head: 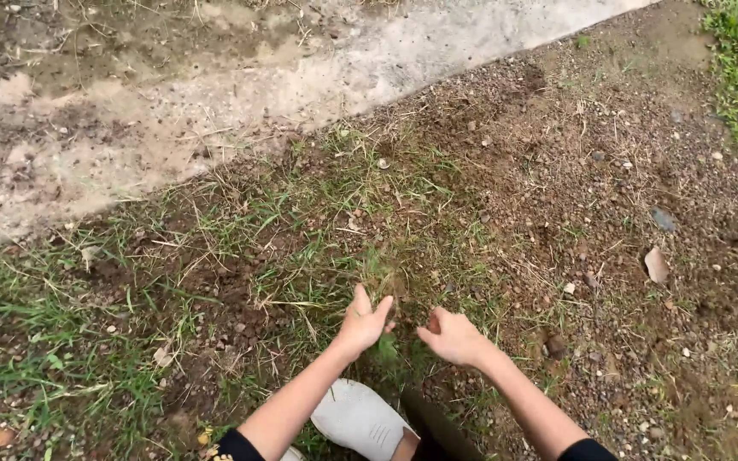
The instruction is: The person is manually pulling weeds and grass from the soil next to a concrete walkway.
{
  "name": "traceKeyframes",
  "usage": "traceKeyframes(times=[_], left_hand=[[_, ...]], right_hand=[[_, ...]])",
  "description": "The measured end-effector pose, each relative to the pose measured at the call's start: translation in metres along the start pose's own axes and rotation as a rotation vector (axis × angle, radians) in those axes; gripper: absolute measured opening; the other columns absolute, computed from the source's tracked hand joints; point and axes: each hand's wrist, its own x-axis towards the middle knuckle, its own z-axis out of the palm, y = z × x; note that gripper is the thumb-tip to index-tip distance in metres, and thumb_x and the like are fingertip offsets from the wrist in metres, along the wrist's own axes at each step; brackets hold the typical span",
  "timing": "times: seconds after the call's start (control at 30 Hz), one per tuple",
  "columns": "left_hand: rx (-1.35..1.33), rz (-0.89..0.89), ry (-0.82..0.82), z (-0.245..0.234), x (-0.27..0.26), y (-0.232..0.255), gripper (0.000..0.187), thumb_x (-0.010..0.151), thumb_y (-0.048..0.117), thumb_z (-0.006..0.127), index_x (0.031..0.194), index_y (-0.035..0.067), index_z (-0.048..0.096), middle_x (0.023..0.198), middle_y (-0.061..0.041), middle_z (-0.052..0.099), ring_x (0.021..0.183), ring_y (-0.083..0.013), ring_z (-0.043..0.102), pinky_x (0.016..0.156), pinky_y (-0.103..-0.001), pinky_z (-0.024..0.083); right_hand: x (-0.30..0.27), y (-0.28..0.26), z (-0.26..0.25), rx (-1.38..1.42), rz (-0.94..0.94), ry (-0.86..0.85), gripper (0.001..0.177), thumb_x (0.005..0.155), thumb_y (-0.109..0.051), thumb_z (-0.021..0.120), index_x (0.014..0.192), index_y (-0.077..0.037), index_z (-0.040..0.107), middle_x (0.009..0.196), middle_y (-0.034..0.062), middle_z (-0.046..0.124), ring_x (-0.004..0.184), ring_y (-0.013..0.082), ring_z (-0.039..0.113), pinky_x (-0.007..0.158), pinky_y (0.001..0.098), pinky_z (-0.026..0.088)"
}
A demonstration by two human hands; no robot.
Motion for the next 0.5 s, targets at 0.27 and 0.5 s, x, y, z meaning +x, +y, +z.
traceKeyframes(times=[0.27,0.5], left_hand=[[0.148,-0.116,-0.176,-0.011,-0.023,0.022,0.097,0.1,0.043,0.052,0.161,0.012,-0.016,0.149,-0.014,0.03,0.118,-0.0242,0.057,0.108,-0.039,0.047],[0.089,-0.138,-0.282,-0.021,-0.032,0.019,0.111,0.09,0.044,0.064,0.16,0.016,-0.017,0.17,-0.011,-0.012,0.144,-0.0347,0.051,0.126,-0.048,0.032]], right_hand=[[0.029,0.01,0.042,0.054,0.224,-0.196,0.051,0.107,-0.043,0.059,0.07,-0.008,0.062,0.055,0.0001,0.061,0.039,0.007,0.051,0.053,0.0201,0.059],[0.038,0.014,0.054,0.233,0.24,-0.164,0.026,0.106,-0.018,0.065,0.084,-0.006,0.07,0.066,0.0037,0.07,0.047,0.0085,0.059,0.05,0.0188,0.058]])
